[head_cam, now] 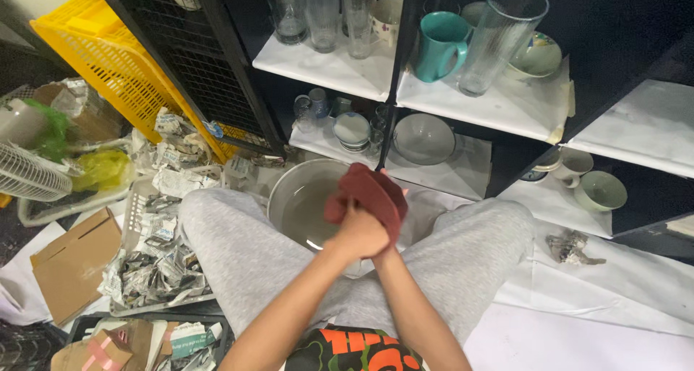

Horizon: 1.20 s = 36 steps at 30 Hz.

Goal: The person washes a glass in a bucket of water, then dries it with a cloth and places it on a shelf. They repeat this process with a bowl and a cup, wiping each item dry before storing them.

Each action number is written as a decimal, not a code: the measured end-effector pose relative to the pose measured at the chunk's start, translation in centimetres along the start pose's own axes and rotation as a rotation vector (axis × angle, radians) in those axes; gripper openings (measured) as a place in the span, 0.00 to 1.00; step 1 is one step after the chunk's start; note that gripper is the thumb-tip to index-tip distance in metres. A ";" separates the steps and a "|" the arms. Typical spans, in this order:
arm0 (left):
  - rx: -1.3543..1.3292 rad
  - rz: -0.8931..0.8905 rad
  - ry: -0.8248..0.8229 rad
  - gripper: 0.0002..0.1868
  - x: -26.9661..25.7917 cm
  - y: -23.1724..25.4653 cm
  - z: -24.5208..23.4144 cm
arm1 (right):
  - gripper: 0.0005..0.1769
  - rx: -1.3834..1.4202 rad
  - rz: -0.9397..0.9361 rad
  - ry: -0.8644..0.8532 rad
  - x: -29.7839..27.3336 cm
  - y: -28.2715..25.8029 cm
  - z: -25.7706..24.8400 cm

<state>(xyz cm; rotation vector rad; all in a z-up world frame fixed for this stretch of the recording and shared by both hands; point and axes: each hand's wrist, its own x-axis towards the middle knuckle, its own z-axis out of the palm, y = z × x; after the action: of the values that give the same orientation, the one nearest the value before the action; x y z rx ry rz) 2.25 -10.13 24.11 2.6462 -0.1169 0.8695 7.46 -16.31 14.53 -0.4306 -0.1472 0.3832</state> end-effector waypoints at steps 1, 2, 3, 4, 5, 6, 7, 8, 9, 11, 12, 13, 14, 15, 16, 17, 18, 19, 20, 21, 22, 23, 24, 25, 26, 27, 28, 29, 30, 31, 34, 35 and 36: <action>0.040 0.098 0.139 0.25 -1.0 0.7 1.0 | 0.31 0.000 0.030 -0.012 -0.3 0.0 -0.3; 0.081 0.198 0.276 0.27 -2.1 1.3 2.1 | 0.30 -0.003 0.063 -0.024 -0.9 0.0 -0.7; 0.014 0.021 -0.100 0.26 -2.8 1.3 3.3 | 0.29 -0.002 0.090 -0.038 -1.3 0.2 -1.0; -0.058 -0.146 -0.481 0.25 -3.3 1.0 4.5 | 0.29 -0.002 0.109 -0.042 -1.8 0.2 -1.4; -0.144 -0.299 -0.868 0.25 -3.8 0.8 5.5 | 0.28 -0.002 0.128 -0.037 -2.4 0.1 -1.8; -0.052 -0.241 -0.910 0.25 -4.3 0.8 6.2 | 0.27 0.002 0.151 -0.037 -2.8 -0.1 -2.2; 0.045 -0.184 -0.944 0.25 -4.4 0.7 6.7 | 0.27 0.007 0.170 -0.039 -2.8 -0.2 -2.3; 0.142 -0.127 -0.977 0.25 -4.4 0.6 6.9 | 0.26 0.010 0.187 -0.041 -2.8 -0.3 -2.3; 0.196 -0.050 -0.670 0.26 -4.4 0.6 6.8 | 0.25 0.018 0.205 -0.045 -2.8 -0.5 -2.3; 0.286 0.124 -0.062 0.29 -3.9 1.3 6.0 | 0.24 0.039 0.219 -0.068 -2.3 -0.9 -2.0; 0.179 0.198 -0.034 0.27 -3.4 1.7 5.3 | 0.23 0.051 0.218 -0.085 -1.7 -1.3 -1.8; 0.070 0.273 -0.009 0.26 -3.1 2.0 4.4 | 0.23 0.074 0.215 -0.100 -1.2 -1.6 -1.6; -0.038 0.347 0.016 0.25 -2.7 2.1 3.5 | 0.22 0.102 0.210 -0.126 -0.4 -1.7 -1.3; -0.235 0.222 -0.201 0.24 -2.0 2.0 2.9 | 0.21 0.127 0.202 -0.138 -0.2 -1.9 -1.2; -0.429 0.092 -0.417 0.24 -0.8 1.2 2.6 | 0.21 0.161 0.197 -0.152 -0.1 -1.9 -1.1; -0.619 -0.036 -0.628 0.25 0.7 0.1 2.6 | 0.20 0.167 0.191 -0.165 0.0 -1.8 -1.2; -0.866 -0.379 -0.787 0.28 1.7 -1.4 2.5 | 0.19 0.188 0.178 -0.179 0.1 -1.8 -1.4; -1.098 -0.739 -0.928 0.31 2.1 -3.1 2.6 | 0.19 0.131 0.196 -0.164 -0.4 -1.3 -1.6; -1.196 -0.907 -0.903 0.30 1.9 -4.8 2.6 | 0.18 0.064 0.219 -0.135 -1.0 -0.6 -1.8; -1.288 -1.073 -0.865 0.28 1.6 -6.3 2.9 | 0.17 0.002 0.238 -0.118 -1.2 0.2 -2.1; -1.243 -1.159 -0.801 0.28 1.0 -6.8 3.6 | 0.17 -0.109 0.209 -0.058 -1.1 1.0 -2.5; -1.194 -1.246 -0.737 0.27 0.0 -7.1 4.2 | 0.16 -0.229 0.178 0.000 -1.4 1.9 -2.8; -1.046 -1.140 -0.671 0.26 -0.9 -7.1 4.8 | 0.16 -0.363 0.144 0.058 -1.4 3.0 -2.9; -0.904 -1.036 -0.610 0.25 -2.0 -6.5 5.3 | 0.15 -0.481 0.085 0.100 -1.9 3.5 -3.3; -0.764 -0.930 -0.549 0.23 -2.9 -5.6 5.7 | 0.14 -0.546 0.056 0.117 -2.3 3.8 -3.6; -0.625 -0.810 -0.474 0.22 -2.7 -5.1 5.8 | 0.14 -0.592 0.031 0.125 -1.5 3.8 -3.6; -0.486 -0.690 -0.397 0.21 -2.3 -4.7 5.6 | 0.13 -0.512 -0.002 0.068 -0.7 3.5 -3.5; -0.352 -0.580 -0.326 0.20 -2.0 -4.1 5.2 | 0.18 -0.315 0.052 0.033 -0.3 2.7 -3.5; -0.359 -0.470 -0.285 0.18 -1.7 -3.8 4.5 | 0.22 -0.118 0.105 -0.003 0.6 1.5 -3.6; -0.363 -0.369 -0.251 0.18 -1.9 -3.7 3.5 | 0.27 0.082 0.163 -0.031 0.8 0.9 -3.5; -0.387 -0.344 -0.059 0.19 -1.6 -4.5 2.0 | 0.25 0.256 0.229 -0.286 0.4 -0.1 -2.9; -0.397 -0.377 0.025 0.19 -1.4 -4.9 2.1 | 0.25 0.164 0.197 -0.236 0.4 0.1 -2.4; -0.721 -0.595 -0.053 0.21 -1.3 -5.2 2.6 | 0.25 0.048 0.158 -0.171 0.4 0.7 -1.9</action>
<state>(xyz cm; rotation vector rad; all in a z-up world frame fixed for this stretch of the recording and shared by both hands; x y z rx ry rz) 3.61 -6.20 19.86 1.8605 0.2820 0.4356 8.00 -16.32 12.59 -0.3625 -0.2704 0.5785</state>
